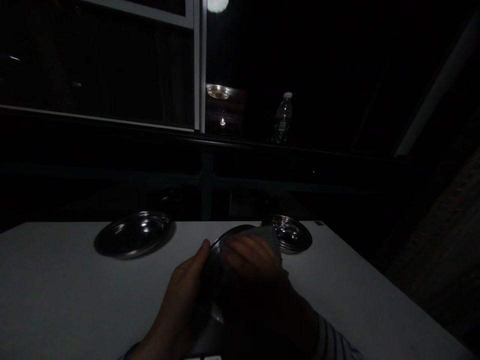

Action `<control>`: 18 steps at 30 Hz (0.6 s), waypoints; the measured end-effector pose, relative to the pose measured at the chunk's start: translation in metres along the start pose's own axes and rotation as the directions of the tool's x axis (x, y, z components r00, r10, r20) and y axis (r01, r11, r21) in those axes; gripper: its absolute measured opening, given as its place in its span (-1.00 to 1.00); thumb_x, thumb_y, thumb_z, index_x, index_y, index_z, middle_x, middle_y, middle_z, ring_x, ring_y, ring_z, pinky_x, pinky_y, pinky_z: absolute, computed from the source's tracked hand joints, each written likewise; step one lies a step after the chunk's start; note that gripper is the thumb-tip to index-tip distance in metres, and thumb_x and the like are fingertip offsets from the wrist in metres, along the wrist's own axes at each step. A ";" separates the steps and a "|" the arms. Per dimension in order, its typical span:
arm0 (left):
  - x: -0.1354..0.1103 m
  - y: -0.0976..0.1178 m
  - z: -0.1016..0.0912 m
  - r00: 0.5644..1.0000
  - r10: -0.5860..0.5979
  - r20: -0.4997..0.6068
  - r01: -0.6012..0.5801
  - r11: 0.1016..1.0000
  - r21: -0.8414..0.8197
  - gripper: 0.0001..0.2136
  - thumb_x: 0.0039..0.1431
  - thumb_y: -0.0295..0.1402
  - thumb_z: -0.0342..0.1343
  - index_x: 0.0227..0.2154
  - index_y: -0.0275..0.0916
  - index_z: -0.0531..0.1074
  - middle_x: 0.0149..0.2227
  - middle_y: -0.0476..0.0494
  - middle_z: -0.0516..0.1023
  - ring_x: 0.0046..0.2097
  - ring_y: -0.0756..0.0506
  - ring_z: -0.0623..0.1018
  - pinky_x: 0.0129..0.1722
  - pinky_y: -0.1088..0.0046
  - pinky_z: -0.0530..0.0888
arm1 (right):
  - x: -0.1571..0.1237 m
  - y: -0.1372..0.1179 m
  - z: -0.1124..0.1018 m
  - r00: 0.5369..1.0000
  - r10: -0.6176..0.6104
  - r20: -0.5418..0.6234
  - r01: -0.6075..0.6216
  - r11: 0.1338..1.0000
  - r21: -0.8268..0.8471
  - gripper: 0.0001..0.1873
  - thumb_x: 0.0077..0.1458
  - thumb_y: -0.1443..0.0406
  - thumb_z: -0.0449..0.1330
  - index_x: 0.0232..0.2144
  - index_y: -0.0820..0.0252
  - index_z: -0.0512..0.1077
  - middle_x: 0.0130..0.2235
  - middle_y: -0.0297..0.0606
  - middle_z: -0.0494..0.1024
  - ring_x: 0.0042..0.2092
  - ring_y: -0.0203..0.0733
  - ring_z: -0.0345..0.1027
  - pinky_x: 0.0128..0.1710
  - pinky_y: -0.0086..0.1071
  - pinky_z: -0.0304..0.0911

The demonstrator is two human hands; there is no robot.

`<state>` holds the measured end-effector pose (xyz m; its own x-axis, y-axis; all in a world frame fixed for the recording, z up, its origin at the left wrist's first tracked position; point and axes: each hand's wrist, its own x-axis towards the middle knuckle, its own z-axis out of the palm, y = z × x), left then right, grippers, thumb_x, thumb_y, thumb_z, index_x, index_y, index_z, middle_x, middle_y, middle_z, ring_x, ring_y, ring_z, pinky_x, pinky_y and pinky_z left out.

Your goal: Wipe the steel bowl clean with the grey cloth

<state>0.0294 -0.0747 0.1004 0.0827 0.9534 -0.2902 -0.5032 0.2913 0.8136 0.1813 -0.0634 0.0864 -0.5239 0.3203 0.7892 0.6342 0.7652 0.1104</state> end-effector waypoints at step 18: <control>0.005 0.014 -0.003 0.999 0.025 -0.028 -0.025 1.000 -0.016 -0.75 -0.06 -0.17 0.17 -0.49 -0.29 0.48 -0.56 -0.08 0.54 -0.52 -0.04 0.50 -0.48 0.47 0.42 | 0.004 0.023 -0.017 0.964 0.265 -0.018 -0.254 0.938 0.236 -0.63 0.20 0.37 -0.07 0.04 0.26 0.24 0.08 -0.16 0.33 0.14 -0.29 0.11 0.12 -0.29 0.11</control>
<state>0.0201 -0.0658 0.1088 0.0465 0.9577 -0.2840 -0.5189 0.2661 0.8124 0.2033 -0.0543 0.1019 -0.3265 0.5016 0.8011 0.5938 0.7683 -0.2391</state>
